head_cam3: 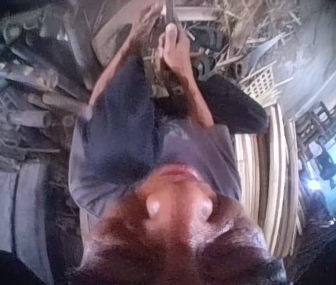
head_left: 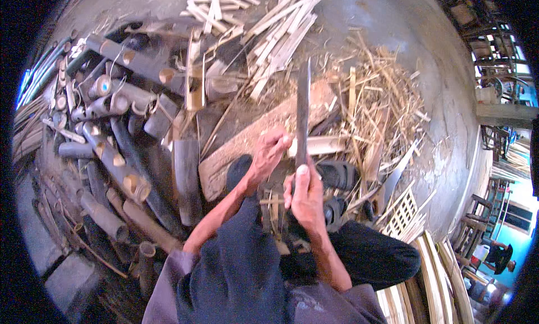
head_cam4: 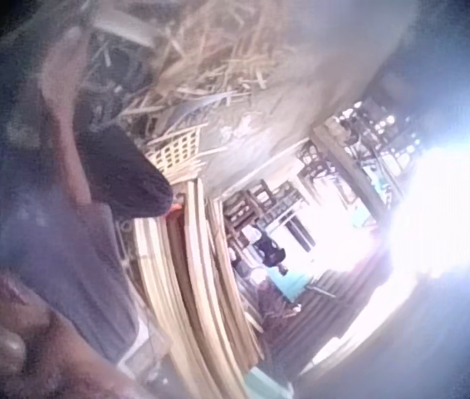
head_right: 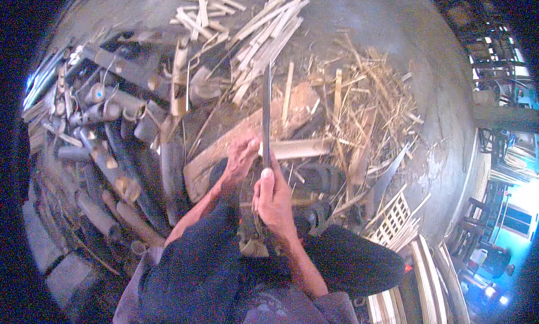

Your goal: The person sits on the floor and uses a knife to shave thin strips from a small piece of wood. They repeatedly hold the wood and draw the knife along its surface to remove thin layers, then inspect the piece and continue shaving.

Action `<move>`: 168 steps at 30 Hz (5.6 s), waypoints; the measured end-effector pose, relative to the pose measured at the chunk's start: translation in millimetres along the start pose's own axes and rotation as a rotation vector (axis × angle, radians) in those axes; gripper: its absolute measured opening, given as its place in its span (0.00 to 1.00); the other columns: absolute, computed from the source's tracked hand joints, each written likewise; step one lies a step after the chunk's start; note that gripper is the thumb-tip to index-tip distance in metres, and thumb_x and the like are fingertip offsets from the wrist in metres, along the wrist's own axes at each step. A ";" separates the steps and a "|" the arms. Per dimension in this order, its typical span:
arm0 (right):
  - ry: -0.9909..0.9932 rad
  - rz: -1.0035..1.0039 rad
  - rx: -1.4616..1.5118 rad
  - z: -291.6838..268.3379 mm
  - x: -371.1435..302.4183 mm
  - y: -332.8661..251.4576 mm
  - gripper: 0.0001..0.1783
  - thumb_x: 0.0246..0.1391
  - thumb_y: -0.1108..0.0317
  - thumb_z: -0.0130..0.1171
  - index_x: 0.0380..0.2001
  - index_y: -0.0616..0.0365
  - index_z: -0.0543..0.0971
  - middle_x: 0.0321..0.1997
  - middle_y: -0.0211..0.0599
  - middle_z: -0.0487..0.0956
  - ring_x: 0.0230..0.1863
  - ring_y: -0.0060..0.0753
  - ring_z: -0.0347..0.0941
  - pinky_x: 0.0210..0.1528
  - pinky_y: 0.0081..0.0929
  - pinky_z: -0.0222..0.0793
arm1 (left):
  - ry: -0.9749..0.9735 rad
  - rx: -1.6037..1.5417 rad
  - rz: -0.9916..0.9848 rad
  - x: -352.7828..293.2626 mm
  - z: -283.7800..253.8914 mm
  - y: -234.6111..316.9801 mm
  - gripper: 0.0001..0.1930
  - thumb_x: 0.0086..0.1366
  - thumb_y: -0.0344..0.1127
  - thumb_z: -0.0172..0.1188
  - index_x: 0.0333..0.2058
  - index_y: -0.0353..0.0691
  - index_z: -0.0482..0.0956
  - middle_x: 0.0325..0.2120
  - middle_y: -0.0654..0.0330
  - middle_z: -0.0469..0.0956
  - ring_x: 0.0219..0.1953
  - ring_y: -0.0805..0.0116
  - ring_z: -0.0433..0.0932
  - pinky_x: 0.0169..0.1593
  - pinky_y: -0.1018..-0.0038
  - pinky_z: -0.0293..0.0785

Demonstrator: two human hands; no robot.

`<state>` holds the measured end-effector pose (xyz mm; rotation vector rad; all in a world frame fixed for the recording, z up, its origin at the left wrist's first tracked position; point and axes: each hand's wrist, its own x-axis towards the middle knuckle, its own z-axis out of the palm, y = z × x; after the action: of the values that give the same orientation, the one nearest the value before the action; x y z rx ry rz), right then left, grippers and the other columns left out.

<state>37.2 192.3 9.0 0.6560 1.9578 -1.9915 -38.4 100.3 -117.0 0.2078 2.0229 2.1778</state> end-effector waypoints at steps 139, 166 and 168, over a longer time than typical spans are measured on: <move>-0.064 -0.131 -0.621 -0.6 12.3 122.4 0.20 0.55 0.58 0.54 0.49 0.55 0.73 0.24 0.55 0.78 0.27 0.60 0.75 0.32 0.48 0.71 | 0.305 0.156 -0.437 -25.1 -55.0 64.8 0.23 0.72 0.43 0.44 0.41 0.21 0.73 0.35 0.45 0.78 0.37 0.58 0.81 0.41 0.70 0.79; 0.099 0.008 -0.730 -46.8 69.0 208.3 0.13 0.51 0.62 0.55 0.38 0.55 0.78 0.25 0.55 0.77 0.32 0.58 0.76 0.36 0.46 0.70 | 0.298 0.267 -0.116 9.1 -39.9 65.5 0.16 0.67 0.37 0.52 0.44 0.28 0.74 0.40 0.52 0.78 0.46 0.64 0.78 0.49 0.69 0.75; 0.012 -0.082 -0.568 -42.1 64.9 196.3 0.12 0.50 0.62 0.55 0.36 0.55 0.78 0.27 0.54 0.78 0.33 0.58 0.76 0.37 0.44 0.70 | 0.430 -0.115 0.044 6.6 -33.2 34.7 0.16 0.64 0.33 0.56 0.49 0.32 0.71 0.45 0.54 0.75 0.49 0.65 0.74 0.55 0.69 0.68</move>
<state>83.6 232.2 -192.9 0.4448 2.4283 -1.3541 -52.7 66.9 -84.9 -0.2555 2.0970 2.5309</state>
